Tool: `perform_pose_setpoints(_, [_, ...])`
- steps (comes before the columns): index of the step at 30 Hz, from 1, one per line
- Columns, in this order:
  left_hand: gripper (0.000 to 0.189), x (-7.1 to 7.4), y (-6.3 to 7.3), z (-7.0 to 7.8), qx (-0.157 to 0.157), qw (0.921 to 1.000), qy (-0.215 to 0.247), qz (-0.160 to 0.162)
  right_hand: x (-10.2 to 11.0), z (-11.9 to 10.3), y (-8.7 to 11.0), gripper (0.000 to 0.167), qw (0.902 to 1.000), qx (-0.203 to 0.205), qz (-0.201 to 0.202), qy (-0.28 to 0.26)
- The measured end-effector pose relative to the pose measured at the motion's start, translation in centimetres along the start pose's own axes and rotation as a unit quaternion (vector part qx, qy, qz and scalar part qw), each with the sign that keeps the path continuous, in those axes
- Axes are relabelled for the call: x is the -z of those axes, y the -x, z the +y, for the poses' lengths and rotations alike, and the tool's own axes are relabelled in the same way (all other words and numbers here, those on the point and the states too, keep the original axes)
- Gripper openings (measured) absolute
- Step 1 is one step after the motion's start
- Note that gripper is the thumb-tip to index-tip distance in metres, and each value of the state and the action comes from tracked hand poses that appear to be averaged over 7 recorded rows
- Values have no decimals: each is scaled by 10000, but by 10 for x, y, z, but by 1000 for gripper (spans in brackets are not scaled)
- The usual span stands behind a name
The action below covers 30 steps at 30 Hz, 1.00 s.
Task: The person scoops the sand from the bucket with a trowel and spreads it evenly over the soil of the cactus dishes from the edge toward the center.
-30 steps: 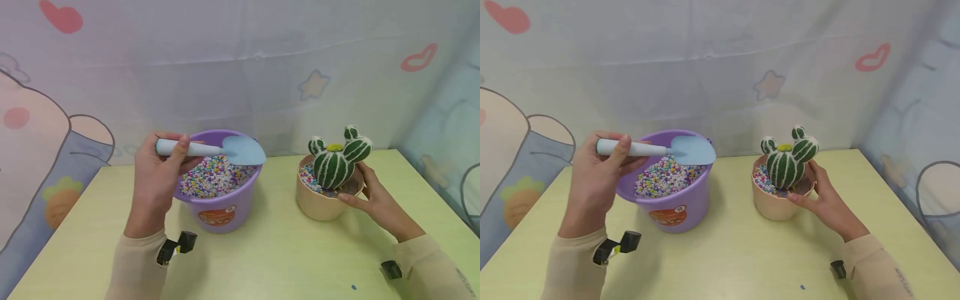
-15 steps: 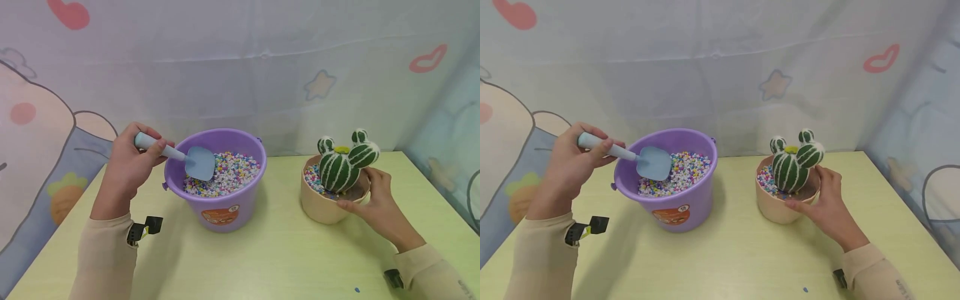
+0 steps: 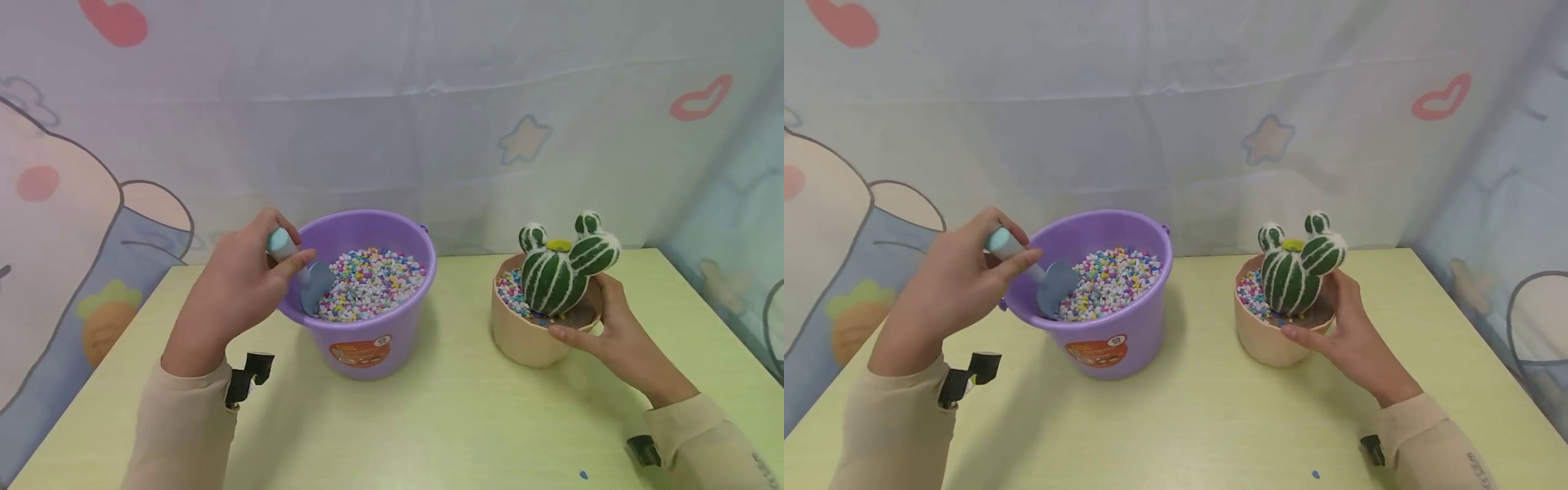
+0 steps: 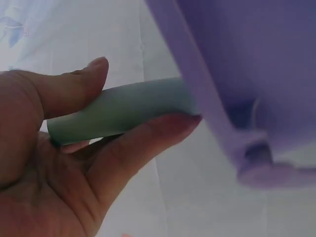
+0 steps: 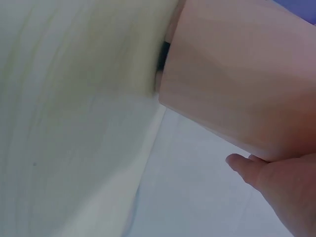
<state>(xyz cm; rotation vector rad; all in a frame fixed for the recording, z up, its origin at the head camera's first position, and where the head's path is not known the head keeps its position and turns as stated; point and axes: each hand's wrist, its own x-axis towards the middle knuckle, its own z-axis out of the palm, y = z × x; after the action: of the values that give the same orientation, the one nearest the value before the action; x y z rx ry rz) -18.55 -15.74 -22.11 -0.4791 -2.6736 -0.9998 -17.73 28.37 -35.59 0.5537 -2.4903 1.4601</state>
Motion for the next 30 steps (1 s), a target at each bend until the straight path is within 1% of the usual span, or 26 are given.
perform_pose_setpoints(2, [24, -1, -1, 0, 77, 9999, 107, 75, -1, 0, 0, 96, 10000, -26, 13, -27])
perform_pose_setpoints(6, [30, -3, -7, -4, 342, 9986, 248, 325, 0, 1, -1, 95, 9999, -77, 40, 81])
perform_pose_setpoints(10, [36, -3, -9, -9, 716, 9950, 419, 556, 0, 2, -1, 93, 9999, -4, 100, 126])
perform_pose_setpoints(13, [40, -4, -10, -12, 933, 9916, 628, 634, -1, 3, 1, 94, 9998, -19, 151, 87])
perform_pose_setpoints(15, [43, -5, -11, -13, 1003, 9902, 703, 668, -1, 3, 2, 96, 9997, -26, 197, 104])
perform_pose_setpoints(17, [45, -7, -11, -14, 1013, 9903, 651, 699, -1, 3, 2, 95, 9996, -28, 229, 144])
perform_pose_setpoints(20, [44, -11, -13, -12, 936, 9924, 363, 705, -1, 1, 2, 91, 9993, -115, 269, 242])
perform_pose_setpoints(22, [39, -15, -15, -10, 775, 9948, 59, 652, 0, 0, 2, 93, 9989, -194, 244, 353])
perform_pose_setpoints(24, [32, -21, -17, -6, 538, 9970, -132, 535, 1, -1, 1, 98, 9991, -209, 164, 331])
perform_pose_setpoints(27, [19, -30, -20, 1, 135, 9997, -142, 176, 3, -1, -1, 105, 9994, -255, -57, 221])
perform_pose_setpoints(29, [15, -36, -20, 4, -71, 10000, -29, -44, 3, -1, -2, 105, 9994, -276, -158, 136])
perform_pose_setpoints(30, [15, -38, -20, 5, -116, 9999, 41, -112, 2, -1, -2, 104, 9992, -321, -173, 172])
